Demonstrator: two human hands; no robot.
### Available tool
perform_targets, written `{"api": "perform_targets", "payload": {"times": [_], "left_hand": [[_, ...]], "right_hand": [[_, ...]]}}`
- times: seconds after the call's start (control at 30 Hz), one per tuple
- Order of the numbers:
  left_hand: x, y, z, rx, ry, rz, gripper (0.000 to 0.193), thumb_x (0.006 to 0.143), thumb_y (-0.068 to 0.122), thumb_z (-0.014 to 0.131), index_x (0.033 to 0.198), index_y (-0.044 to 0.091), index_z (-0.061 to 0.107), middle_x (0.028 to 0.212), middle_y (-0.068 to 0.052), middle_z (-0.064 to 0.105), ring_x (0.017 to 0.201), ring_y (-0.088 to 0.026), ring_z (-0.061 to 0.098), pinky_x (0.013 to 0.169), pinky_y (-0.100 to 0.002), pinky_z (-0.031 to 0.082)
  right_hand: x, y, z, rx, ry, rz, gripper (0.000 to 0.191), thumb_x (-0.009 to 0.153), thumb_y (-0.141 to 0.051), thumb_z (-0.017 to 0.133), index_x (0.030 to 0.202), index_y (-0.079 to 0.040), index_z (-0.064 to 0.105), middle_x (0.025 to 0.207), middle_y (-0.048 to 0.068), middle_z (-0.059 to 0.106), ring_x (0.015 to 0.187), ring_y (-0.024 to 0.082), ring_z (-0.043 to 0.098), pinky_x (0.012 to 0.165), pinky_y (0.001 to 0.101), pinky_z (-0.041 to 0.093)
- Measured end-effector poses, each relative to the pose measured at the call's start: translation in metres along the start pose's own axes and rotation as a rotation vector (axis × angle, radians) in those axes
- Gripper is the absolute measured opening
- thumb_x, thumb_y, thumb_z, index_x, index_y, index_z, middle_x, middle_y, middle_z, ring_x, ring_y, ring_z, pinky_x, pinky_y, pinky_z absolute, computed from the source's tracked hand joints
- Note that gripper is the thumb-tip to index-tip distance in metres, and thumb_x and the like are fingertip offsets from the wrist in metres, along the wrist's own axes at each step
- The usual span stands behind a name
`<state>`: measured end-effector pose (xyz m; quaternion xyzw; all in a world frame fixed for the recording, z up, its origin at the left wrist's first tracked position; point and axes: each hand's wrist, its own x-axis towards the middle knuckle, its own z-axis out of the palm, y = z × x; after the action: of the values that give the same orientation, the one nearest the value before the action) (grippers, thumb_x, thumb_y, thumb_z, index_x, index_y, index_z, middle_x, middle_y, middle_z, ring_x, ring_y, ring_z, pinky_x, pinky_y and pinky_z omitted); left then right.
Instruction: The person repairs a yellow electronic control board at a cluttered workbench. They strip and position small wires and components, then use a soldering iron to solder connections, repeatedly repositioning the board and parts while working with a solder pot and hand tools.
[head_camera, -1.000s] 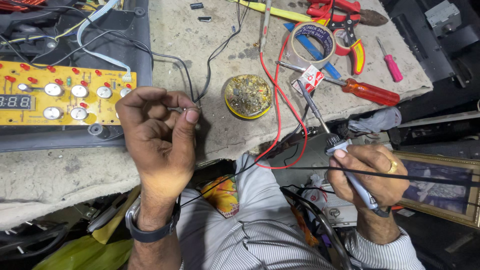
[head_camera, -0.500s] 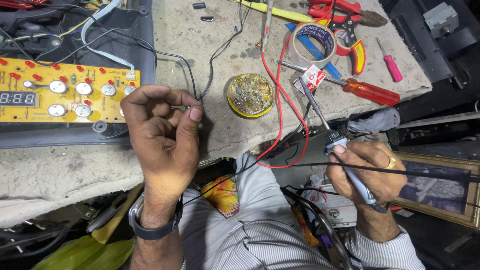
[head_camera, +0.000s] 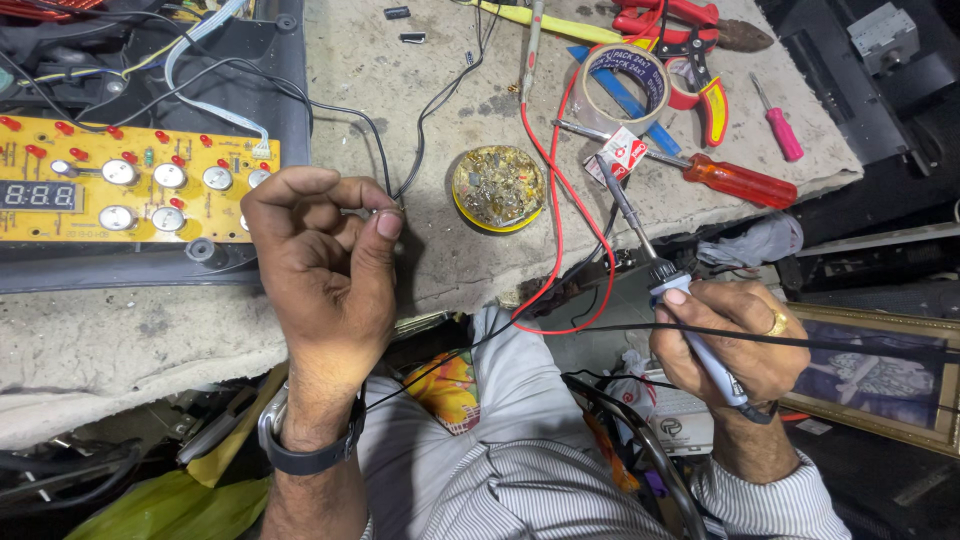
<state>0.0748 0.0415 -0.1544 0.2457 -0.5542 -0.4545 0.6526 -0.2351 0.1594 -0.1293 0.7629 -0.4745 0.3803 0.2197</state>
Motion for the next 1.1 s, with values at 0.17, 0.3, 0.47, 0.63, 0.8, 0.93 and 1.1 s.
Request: {"api": "perform_targets", "payload": {"times": [0.17,0.3,0.47,0.63,0.8,0.93,1.1], "left_hand": [[0.0,0.001,0.0,0.014,-0.005,0.01,0.038,0.114,-0.01,0.06,0.135,0.005,0.032,0.113,-0.011,0.062,0.084,-0.004,0.058,0.072,-0.015,0.047],[0.001,0.002,0.0,0.048,-0.001,-0.001,0.04,0.112,-0.009,0.06,0.137,0.006,0.034,0.112,-0.01,0.064,0.082,-0.003,0.058,0.072,-0.015,0.047],[0.005,0.0,0.001,0.051,0.017,0.052,0.038,0.109,-0.006,0.061,0.136,0.005,0.036,0.111,-0.008,0.063,0.076,-0.003,0.055,0.07,-0.016,0.047],[0.009,-0.004,0.0,-0.061,0.044,0.066,0.04,0.109,-0.003,0.061,0.138,0.006,0.035,0.113,-0.006,0.063,0.076,-0.001,0.053,0.069,-0.018,0.044],[0.011,-0.004,0.001,-0.123,0.096,0.036,0.041,0.107,-0.003,0.061,0.137,0.005,0.034,0.113,-0.005,0.063,0.081,-0.002,0.055,0.068,-0.017,0.045],[0.013,-0.007,0.003,-0.054,0.143,0.066,0.043,0.107,-0.003,0.061,0.138,0.005,0.034,0.112,-0.005,0.063,0.082,-0.002,0.053,0.071,-0.017,0.047],[0.012,-0.01,0.003,-0.038,0.126,0.068,0.043,0.108,-0.004,0.061,0.139,0.005,0.033,0.112,-0.006,0.063,0.092,-0.004,0.058,0.078,-0.019,0.05]], "right_hand": [[-0.009,0.0,-0.005,0.011,-0.028,0.032,0.019,0.091,-0.005,0.081,0.109,-0.003,0.076,0.094,0.011,0.07,0.077,0.021,0.069,0.067,0.0298,0.056],[-0.019,0.01,-0.003,0.172,0.147,0.117,0.018,0.092,-0.002,0.081,0.107,-0.001,0.07,0.092,0.013,0.071,0.079,0.021,0.068,0.067,0.0304,0.056],[-0.01,0.024,0.018,0.926,0.385,0.488,0.028,0.097,0.001,0.081,0.117,0.004,0.062,0.096,0.014,0.064,0.08,0.024,0.068,0.073,0.0323,0.058],[0.016,0.028,0.066,1.15,0.349,0.44,0.033,0.095,-0.014,0.084,0.109,0.004,0.06,0.087,0.017,0.065,0.067,0.023,0.067,0.062,0.0346,0.059],[0.028,0.019,0.095,1.291,0.317,0.471,0.035,0.094,-0.022,0.082,0.104,0.002,0.058,0.081,0.016,0.065,0.059,0.022,0.064,0.054,0.034,0.056],[0.033,0.017,0.1,1.303,0.297,0.442,0.034,0.095,-0.021,0.081,0.106,0.002,0.059,0.085,0.016,0.066,0.062,0.023,0.065,0.056,0.0342,0.056],[0.032,0.017,0.099,1.271,0.228,0.425,0.032,0.096,-0.019,0.08,0.107,0.004,0.06,0.087,0.018,0.067,0.063,0.023,0.066,0.058,0.0348,0.058]]}}
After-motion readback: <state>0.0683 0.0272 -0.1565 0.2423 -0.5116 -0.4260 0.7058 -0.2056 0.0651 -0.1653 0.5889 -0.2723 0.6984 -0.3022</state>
